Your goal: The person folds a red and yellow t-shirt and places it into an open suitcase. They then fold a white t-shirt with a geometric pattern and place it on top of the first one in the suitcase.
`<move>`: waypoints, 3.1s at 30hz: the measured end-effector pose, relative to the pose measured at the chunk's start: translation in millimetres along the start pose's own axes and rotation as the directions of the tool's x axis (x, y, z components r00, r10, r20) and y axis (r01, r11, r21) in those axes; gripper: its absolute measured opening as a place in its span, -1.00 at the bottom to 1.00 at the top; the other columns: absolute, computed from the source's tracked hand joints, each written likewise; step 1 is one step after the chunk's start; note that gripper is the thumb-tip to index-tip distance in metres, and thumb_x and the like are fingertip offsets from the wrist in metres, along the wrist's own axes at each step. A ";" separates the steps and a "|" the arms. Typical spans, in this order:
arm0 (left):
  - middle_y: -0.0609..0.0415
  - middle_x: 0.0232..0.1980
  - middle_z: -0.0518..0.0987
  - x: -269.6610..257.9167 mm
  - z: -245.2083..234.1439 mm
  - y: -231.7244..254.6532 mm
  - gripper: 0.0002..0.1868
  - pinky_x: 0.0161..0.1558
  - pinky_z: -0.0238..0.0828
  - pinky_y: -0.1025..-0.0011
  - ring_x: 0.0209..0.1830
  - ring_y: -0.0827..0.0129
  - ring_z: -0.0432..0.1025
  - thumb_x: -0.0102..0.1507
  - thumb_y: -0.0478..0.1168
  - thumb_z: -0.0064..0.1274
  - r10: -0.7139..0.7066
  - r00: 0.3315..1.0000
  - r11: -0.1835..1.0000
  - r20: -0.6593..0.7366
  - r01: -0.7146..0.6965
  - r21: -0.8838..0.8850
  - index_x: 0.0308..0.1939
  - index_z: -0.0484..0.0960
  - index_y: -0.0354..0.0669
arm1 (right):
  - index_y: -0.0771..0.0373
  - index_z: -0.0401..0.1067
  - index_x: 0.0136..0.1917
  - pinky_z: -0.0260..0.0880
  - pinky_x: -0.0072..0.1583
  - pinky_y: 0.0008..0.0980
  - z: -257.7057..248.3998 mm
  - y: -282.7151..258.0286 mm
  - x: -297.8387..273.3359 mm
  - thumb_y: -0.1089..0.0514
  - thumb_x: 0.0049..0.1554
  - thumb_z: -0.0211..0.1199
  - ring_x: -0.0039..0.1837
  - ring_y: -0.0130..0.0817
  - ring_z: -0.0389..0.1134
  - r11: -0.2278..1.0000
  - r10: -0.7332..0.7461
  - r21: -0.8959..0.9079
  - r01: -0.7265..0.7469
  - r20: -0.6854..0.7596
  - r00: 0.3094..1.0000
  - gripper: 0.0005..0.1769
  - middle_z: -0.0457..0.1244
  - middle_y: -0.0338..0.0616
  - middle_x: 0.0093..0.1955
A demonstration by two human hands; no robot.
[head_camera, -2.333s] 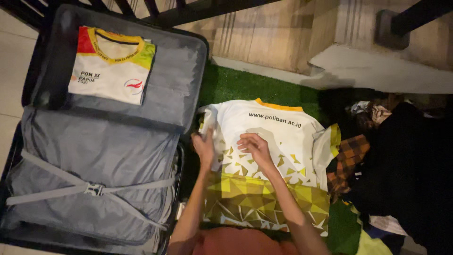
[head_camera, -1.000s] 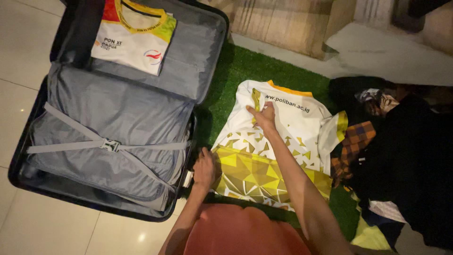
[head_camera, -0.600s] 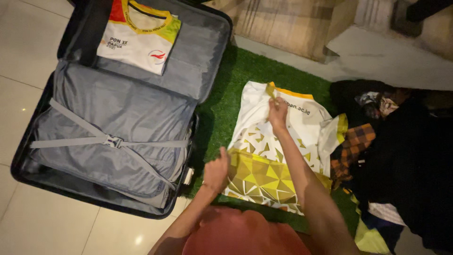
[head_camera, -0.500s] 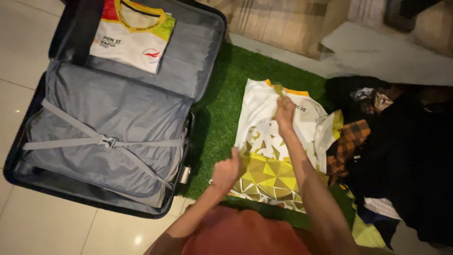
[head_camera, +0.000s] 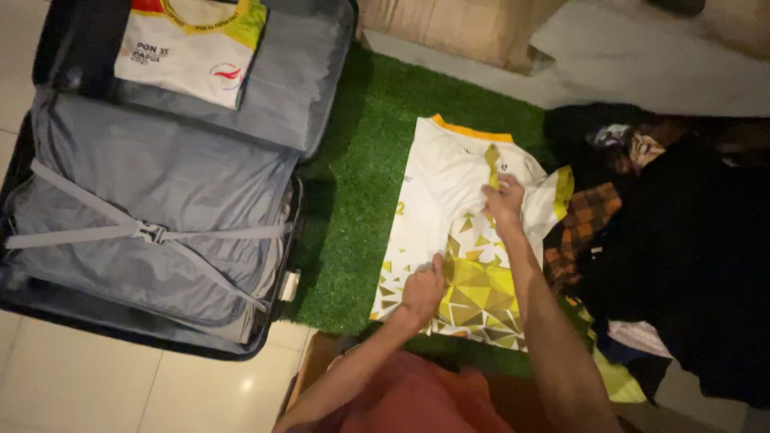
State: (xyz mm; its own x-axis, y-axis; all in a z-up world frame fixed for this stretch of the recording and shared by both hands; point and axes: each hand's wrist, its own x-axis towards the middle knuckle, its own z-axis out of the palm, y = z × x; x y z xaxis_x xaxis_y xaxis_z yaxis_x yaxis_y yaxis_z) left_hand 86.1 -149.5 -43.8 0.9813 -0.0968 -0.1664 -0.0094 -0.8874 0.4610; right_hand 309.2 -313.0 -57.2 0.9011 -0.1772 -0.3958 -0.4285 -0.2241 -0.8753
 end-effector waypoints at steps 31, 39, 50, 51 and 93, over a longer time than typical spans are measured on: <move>-0.14 -0.30 0.69 -101.3 -88.3 -111.4 -0.67 -0.20 0.53 0.12 -0.26 -0.02 0.60 0.14 -0.03 0.31 -0.233 0.938 0.894 0.255 0.310 -0.324 -0.28 0.66 -0.22 | 0.24 -0.01 0.57 0.43 -0.03 -0.34 -0.4 72.4 -282.3 0.35 0.02 0.41 -0.17 -0.33 0.39 0.931 -0.138 -0.279 0.234 0.326 0.935 -0.05 0.33 -0.10 -0.27; -0.14 -0.28 0.67 -90.1 -79.9 -123.6 -0.63 -0.15 0.50 0.04 -0.21 -0.09 0.56 0.16 0.09 0.29 -0.155 0.964 0.960 0.217 0.199 -0.199 -0.27 0.66 -0.14 | 0.38 0.37 0.25 0.47 -0.06 -0.39 -11.6 110.8 -264.0 0.31 0.14 0.36 -0.12 -0.39 0.46 0.919 -0.246 -0.232 0.318 0.293 0.924 -0.58 0.37 -0.06 0.19; -0.16 0.12 0.54 -9.8 -136.6 -115.9 -0.56 0.00 0.45 0.00 0.05 -0.13 0.46 0.26 -0.11 0.11 -0.017 1.000 0.951 -0.005 0.015 -0.310 0.18 0.46 -0.12 | 0.27 0.41 0.30 0.56 -0.03 -0.39 -28.3 42.4 -163.9 0.24 0.20 0.19 -0.02 -0.33 0.49 0.965 0.060 0.253 -0.064 0.026 0.998 -0.61 0.40 -0.07 0.08; -0.17 0.17 0.49 -3.6 -139.7 -110.4 -0.52 0.04 0.43 0.01 0.12 -0.15 0.40 0.23 -0.17 0.11 0.055 0.997 0.947 -0.054 -0.069 -0.315 0.23 0.45 -0.12 | 0.24 0.39 0.29 0.56 -0.06 -0.37 -24.7 38.6 -149.6 0.22 0.17 0.22 -0.04 -0.32 0.47 0.949 0.115 0.294 -0.115 0.016 0.993 -0.60 0.39 -0.09 0.07; -0.02 0.05 0.37 71.3 -141.8 -95.3 -0.58 -0.06 0.57 0.10 0.12 -0.01 0.38 0.08 -0.30 0.26 0.100 0.980 0.976 0.170 -0.063 -0.208 -0.02 0.47 0.01 | 0.32 0.40 0.14 0.29 -0.14 -0.41 -36.0 51.5 -23.8 0.27 0.11 0.29 -0.15 -0.50 0.25 0.981 0.040 0.192 -0.013 -0.136 0.990 -0.69 0.23 -0.30 -0.16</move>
State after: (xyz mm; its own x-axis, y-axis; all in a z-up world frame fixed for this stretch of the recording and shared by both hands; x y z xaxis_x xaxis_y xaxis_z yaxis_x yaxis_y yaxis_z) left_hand 184.1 -7.9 24.0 0.9283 -0.2604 -0.2655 -0.0316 -0.7665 0.6415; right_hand 263.3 -354.8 -82.8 0.8660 -0.3145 -0.3888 -0.4195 -0.0336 -0.9071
